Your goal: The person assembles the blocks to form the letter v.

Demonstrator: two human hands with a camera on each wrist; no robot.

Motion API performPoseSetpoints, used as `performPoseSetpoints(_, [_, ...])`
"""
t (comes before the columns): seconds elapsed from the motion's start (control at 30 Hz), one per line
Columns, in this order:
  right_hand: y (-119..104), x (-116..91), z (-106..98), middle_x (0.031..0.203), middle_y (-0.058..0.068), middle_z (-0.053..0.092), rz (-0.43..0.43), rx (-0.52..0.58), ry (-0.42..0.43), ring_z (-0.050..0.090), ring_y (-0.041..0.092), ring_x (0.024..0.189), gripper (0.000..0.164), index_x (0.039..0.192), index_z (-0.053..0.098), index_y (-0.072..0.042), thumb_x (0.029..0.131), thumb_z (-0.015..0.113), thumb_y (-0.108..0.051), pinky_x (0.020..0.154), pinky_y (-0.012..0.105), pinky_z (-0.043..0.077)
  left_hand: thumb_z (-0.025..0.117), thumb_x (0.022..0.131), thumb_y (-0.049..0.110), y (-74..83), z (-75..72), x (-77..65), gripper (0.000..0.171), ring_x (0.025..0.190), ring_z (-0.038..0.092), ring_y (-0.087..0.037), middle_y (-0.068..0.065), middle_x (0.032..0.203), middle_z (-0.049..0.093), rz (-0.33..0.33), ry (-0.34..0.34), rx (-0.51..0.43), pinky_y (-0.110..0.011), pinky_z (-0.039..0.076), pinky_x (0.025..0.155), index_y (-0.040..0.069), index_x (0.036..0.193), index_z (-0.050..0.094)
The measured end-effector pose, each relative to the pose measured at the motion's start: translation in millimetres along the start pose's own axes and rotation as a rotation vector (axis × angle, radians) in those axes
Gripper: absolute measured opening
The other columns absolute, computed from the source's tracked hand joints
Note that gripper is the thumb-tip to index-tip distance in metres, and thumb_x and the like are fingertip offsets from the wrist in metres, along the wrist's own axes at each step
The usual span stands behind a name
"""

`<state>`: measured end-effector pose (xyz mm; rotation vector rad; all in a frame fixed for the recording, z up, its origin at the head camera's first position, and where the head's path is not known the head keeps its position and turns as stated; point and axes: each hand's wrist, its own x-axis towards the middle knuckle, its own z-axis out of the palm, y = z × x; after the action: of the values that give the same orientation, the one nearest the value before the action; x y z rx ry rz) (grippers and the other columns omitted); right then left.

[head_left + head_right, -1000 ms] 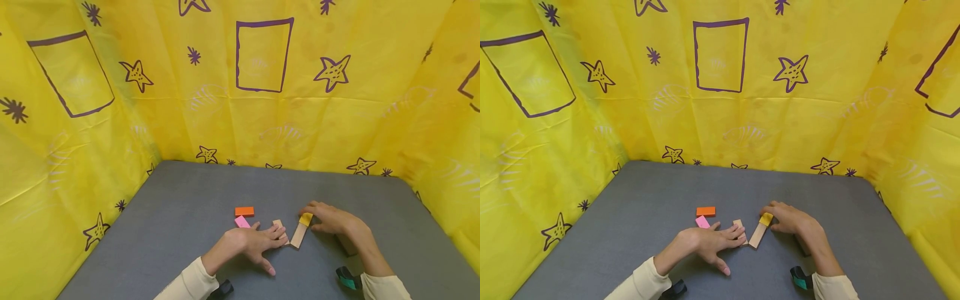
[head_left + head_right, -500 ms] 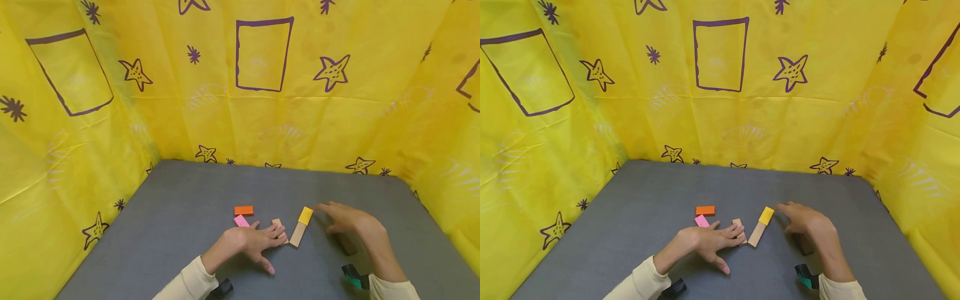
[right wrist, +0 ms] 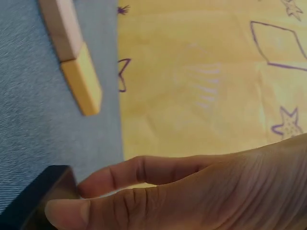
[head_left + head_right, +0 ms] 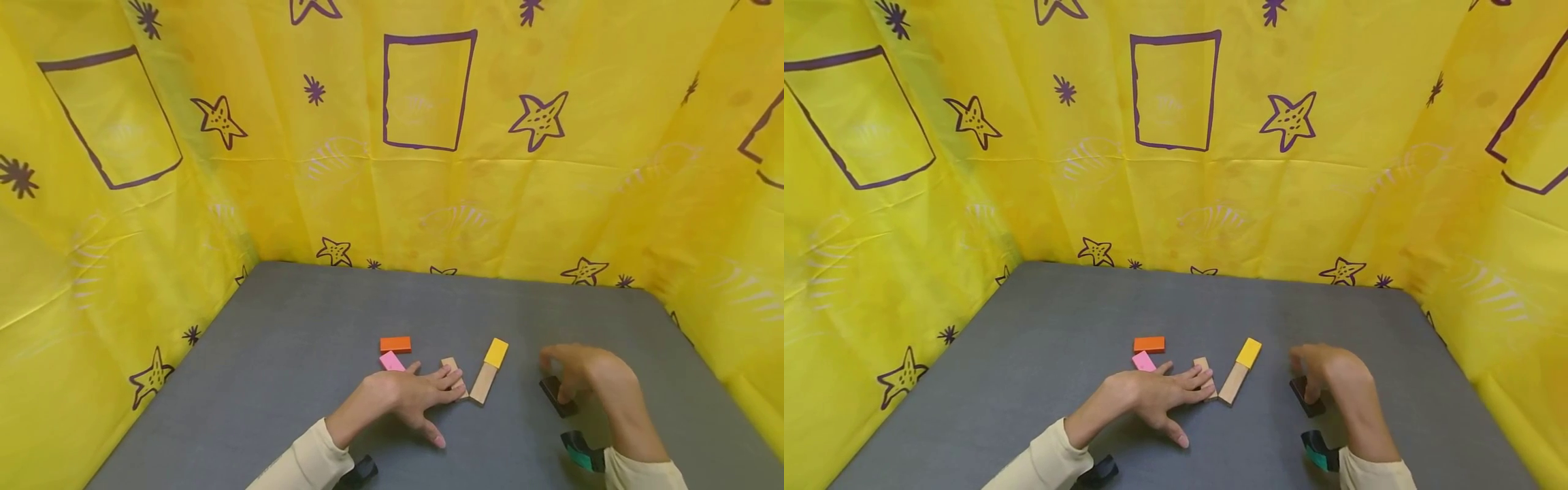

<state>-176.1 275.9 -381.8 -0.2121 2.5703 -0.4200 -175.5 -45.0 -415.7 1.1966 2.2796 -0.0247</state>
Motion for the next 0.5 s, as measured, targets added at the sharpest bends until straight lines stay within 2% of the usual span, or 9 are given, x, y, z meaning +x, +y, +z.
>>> performPoseSetpoints(0.07, [0.8, 0.4, 2.8, 0.098, 0.012, 0.059, 0.043, 0.076, -0.029, 0.059, 0.022, 0.059, 0.043, 0.109, 0.057, -0.014, 0.080, 0.083, 0.004, 0.057, 0.031, 0.052, 0.070, 0.094, 0.058, -0.3, -0.4, 0.0, 0.096, 0.166, 0.003, -0.013, 0.007, 0.179, 0.001, 0.001, -0.001, 0.006, -0.060, 0.014, 0.132, 0.028, 0.169, 0.018])
performPoseSetpoints(0.23, [3.0, 3.6, 8.4, 0.091, 0.013, 0.057, 0.081, 0.195, -0.067, 0.066, 0.025, 0.061, 0.043, 0.110, 0.050, -0.011, 0.084, 0.080, 0.004, 0.057, 0.034, 0.059, 0.069, 0.094, 0.059, -0.6, -0.4, 0.7, 0.096, 0.166, 0.003, -0.013, 0.007, 0.179, 0.001, 0.004, -0.002, 0.015, -0.060, 0.015, 0.132, 0.028, 0.169, 0.018])
performPoseSetpoints(0.4, [4.8, 6.5, 9.8, 0.087, 0.016, 0.058, 0.078, 0.229, -0.087, 0.065, 0.024, 0.057, 0.037, 0.108, 0.048, -0.011, 0.089, 0.077, 0.001, 0.055, 0.033, 0.058, 0.068, 0.094, 0.061, -0.7, 0.5, 1.4, 0.096, 0.166, 0.002, -0.012, 0.008, 0.179, 0.000, 0.001, -0.003, 0.020, -0.059, 0.015, 0.132, 0.030, 0.169, 0.017])
performPoseSetpoints(0.5, [5.9, 8.7, 8.4, 0.090, 0.017, 0.059, 0.059, 0.238, -0.073, 0.066, 0.025, 0.055, 0.031, 0.108, 0.049, -0.009, 0.092, 0.074, -0.001, 0.055, 0.035, 0.059, 0.068, 0.094, 0.062, -1.0, 0.8, 2.0, 0.096, 0.166, 0.002, -0.012, 0.009, 0.179, -0.001, 0.000, -0.005, 0.023, -0.059, 0.015, 0.132, 0.031, 0.169, 0.016])
